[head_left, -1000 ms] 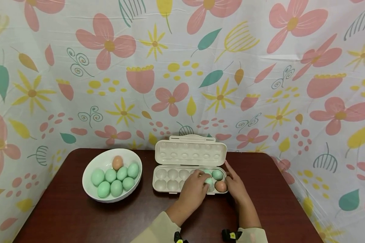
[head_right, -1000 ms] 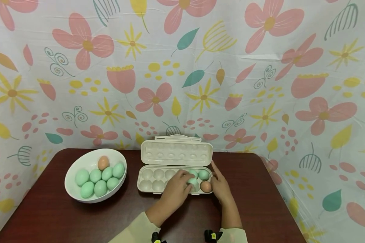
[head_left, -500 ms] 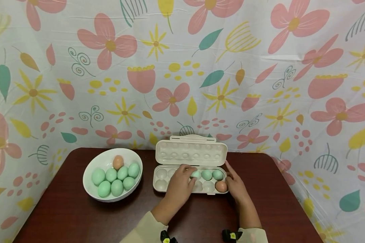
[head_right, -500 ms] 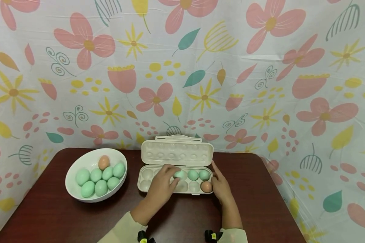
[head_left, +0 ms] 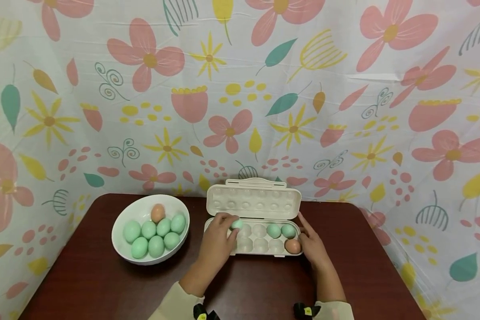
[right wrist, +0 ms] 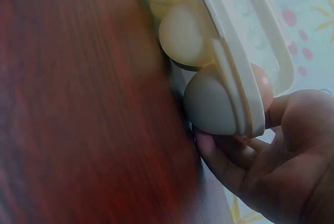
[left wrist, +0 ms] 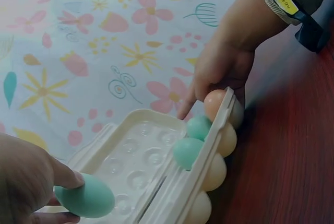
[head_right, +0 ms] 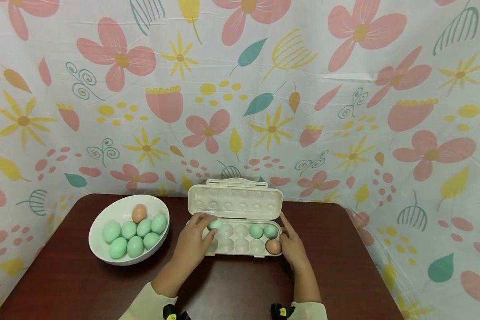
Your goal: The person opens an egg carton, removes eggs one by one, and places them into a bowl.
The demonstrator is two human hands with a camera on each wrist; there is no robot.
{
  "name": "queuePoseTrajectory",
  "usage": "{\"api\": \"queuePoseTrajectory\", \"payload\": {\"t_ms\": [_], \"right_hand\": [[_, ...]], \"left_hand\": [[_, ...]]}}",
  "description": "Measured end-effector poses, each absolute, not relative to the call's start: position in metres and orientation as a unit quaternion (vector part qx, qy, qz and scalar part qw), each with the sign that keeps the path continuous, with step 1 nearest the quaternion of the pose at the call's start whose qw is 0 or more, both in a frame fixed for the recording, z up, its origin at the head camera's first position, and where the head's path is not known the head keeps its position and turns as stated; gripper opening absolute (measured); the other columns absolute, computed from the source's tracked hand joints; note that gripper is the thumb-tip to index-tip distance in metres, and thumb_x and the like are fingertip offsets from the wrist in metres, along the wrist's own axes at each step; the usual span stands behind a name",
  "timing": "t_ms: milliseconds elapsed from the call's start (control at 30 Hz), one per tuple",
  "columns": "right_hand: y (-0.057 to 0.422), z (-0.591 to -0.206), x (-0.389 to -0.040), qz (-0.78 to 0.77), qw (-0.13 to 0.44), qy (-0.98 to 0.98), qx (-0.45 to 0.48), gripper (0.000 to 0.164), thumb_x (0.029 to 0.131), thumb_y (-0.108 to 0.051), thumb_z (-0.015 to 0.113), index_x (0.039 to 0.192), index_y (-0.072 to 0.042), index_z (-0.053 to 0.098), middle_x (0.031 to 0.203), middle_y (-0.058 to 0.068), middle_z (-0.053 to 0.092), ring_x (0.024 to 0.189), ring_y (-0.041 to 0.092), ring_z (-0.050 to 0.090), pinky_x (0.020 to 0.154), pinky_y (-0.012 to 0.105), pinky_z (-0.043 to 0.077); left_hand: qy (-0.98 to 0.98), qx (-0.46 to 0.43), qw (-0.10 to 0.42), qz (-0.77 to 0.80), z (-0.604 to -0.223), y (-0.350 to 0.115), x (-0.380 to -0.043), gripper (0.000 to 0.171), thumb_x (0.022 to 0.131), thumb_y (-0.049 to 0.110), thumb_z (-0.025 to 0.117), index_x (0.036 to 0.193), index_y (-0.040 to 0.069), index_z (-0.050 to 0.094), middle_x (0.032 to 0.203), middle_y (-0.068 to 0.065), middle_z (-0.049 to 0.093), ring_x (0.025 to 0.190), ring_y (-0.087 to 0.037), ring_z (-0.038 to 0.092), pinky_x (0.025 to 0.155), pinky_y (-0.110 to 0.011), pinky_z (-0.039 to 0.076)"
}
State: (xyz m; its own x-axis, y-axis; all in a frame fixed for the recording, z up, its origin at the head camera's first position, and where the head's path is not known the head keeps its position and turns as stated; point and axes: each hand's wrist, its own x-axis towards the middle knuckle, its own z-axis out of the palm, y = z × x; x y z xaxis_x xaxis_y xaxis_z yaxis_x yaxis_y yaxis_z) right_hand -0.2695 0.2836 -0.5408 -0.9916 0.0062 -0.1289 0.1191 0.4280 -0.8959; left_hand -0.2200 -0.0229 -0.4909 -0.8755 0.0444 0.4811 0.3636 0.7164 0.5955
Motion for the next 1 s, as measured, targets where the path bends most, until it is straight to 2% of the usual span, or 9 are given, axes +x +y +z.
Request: {"api": "queuePoseTrajectory", "payload": {"t_ms": [433, 533, 700, 1000], "right_hand": [[0.287, -0.544, -0.273, -0.54, 0.056, 0.839, 0.044, 0.065, 0.105, -0.01, 0.035, 0.16, -0.042, 0.021, 0.144, 0.02, 0.054, 0.094, 0.018, 0.055, 0.082, 0.028, 0.043], [0.286, -0.544, -0.272, -0.543, 0.056, 0.836, 0.047, 0.065, 0.105, -0.01, 0.036, 0.16, -0.041, 0.022, 0.142, 0.019, 0.054, 0.09, 0.016, 0.055, 0.08, 0.027, 0.044], [0.284, -0.543, -0.27, -0.542, 0.053, 0.838, 0.044, 0.065, 0.104, -0.009, 0.036, 0.16, -0.041, 0.023, 0.142, 0.019, 0.055, 0.095, 0.016, 0.055, 0.081, 0.026, 0.044], [0.285, -0.542, -0.27, -0.536, 0.044, 0.842, 0.042, 0.065, 0.104, -0.009, 0.036, 0.159, -0.041, 0.024, 0.141, 0.02, 0.056, 0.096, 0.018, 0.055, 0.084, 0.026, 0.044]], "left_hand": [[-0.886, -0.089, 0.247, -0.381, -0.487, -0.056, -0.217, 0.032, 0.088, 0.014, 0.079, 0.12, 0.012, 0.072, 0.118, -0.009, 0.063, 0.102, -0.025, 0.068, 0.081, -0.041, 0.057], [-0.885, -0.071, 0.238, -0.394, -0.483, -0.069, -0.219, 0.034, 0.091, 0.015, 0.076, 0.123, 0.011, 0.07, 0.12, -0.01, 0.061, 0.099, -0.026, 0.067, 0.079, -0.042, 0.057], [-0.887, -0.036, 0.228, -0.401, -0.478, -0.092, -0.222, 0.034, 0.094, 0.017, 0.073, 0.127, 0.01, 0.069, 0.123, -0.012, 0.06, 0.099, -0.029, 0.065, 0.08, -0.042, 0.055], [-0.89, 0.012, 0.199, -0.411, -0.463, -0.127, -0.222, 0.035, 0.096, 0.016, 0.069, 0.131, 0.01, 0.066, 0.129, -0.016, 0.057, 0.11, -0.035, 0.06, 0.087, -0.048, 0.055]]}}
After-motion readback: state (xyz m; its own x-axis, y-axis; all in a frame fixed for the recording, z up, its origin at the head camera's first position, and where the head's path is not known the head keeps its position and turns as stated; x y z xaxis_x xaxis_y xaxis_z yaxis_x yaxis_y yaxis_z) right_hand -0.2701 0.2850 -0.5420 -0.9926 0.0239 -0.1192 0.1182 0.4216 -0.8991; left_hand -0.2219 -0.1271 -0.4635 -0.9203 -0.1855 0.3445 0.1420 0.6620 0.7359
